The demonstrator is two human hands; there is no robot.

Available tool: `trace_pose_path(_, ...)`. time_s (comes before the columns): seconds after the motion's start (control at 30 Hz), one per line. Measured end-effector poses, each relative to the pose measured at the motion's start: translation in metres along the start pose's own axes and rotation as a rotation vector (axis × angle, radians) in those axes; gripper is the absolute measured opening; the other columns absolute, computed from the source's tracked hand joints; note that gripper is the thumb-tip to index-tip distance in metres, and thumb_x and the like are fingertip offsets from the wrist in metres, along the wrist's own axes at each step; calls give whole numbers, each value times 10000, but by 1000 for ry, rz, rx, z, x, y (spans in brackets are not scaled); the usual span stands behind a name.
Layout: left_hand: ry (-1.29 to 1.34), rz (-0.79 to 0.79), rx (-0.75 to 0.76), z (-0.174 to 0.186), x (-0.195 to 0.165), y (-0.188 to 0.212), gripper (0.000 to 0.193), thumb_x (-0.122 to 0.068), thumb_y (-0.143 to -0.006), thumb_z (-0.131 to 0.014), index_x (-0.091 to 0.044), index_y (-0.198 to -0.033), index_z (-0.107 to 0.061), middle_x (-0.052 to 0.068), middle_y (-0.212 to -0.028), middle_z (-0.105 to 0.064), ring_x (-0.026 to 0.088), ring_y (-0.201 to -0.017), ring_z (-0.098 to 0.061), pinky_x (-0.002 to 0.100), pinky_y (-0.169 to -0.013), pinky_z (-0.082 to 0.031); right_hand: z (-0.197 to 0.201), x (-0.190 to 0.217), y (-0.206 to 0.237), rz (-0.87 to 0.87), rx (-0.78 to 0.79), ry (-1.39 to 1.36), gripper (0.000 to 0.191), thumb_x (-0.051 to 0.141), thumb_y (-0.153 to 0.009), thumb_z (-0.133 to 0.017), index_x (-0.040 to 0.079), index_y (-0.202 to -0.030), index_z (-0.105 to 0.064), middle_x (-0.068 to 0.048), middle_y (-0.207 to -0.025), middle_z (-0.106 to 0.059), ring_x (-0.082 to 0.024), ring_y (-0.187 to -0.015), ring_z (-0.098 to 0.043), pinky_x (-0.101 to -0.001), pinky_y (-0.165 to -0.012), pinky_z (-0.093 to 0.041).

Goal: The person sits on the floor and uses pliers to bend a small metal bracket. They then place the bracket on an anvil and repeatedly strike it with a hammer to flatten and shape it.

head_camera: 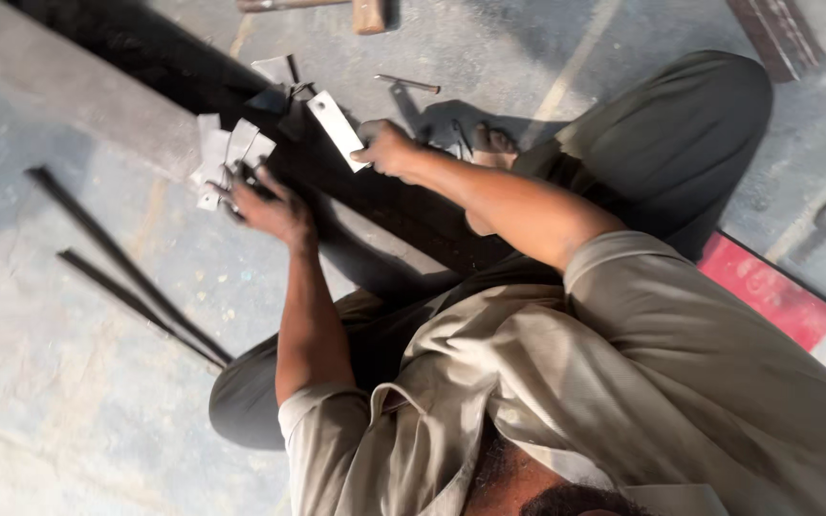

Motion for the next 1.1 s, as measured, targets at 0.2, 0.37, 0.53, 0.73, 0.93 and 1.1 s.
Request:
trace_pose_path(0.2,788,196,244,10,-56,59,309,-267,-1051,-645,-4,-1201,-709,103,-1049,-752,155,-972,-670,308,-887,-551,19,17,53,-118,203,-175,130,57,-879,-798,53,-923,-676,24,-688,-574,-67,-547,-456,-275,-459,-318)
trace_pose_path(0.37,861,371,317,38,-68,82,180,-110,-948,-732,0,-1073,-663,65,-902,-733,139,-780,-651,303,-691,-554,8,21,91,97,338,65,228,192,-934,-818,37,-899,-654,-13,-742,-600,-99,-629,-527,-300,-567,-434)
trace_pose_path(0.53,583,720,285,72,-18,93,197,-60,-880,-758,-12,-1044,-658,83,-842,-739,179,-667,-678,355,-587,-575,34,6,106,248,97,1069,607,496,-814,-899,-36,-1024,-697,-194,-927,-682,-320,-896,-648,-456,-756,-533)
trace_pose_path(0.73,281,547,190,84,6,112,340,-150,-742,-896,-23,-1001,-717,150,-918,-782,285,-876,-761,402,-783,-592,50,-41,129,-327,366,1225,461,406,-874,-797,15,-1109,-722,-213,-1131,-697,-380,-1073,-665,-466,-886,-530)
trace_pose_path(0.93,-60,470,36,80,9,116,669,-286,-542,-999,52,-1004,-653,254,-928,-706,462,-893,-698,546,-741,-565,32,-21,115,-404,126,707,308,210,-824,-807,-49,-939,-686,-166,-803,-704,-260,-628,-696,-434,-535,-574)
trace_pose_path(1.1,78,795,386,66,35,107,685,-443,-589,-1001,29,-947,-656,192,-905,-736,291,-820,-766,408,-663,-651,10,59,112,613,148,561,289,173,-1072,-731,-37,-914,-611,-114,-763,-628,-258,-648,-619,-380,-626,-503)
Point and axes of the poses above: each hand's wrist, its own y-axis away from the middle knuckle, its own z-axis out of the back of the hand, x = y × z, the point moved 3 cm from there along -y, towards the middle knuckle
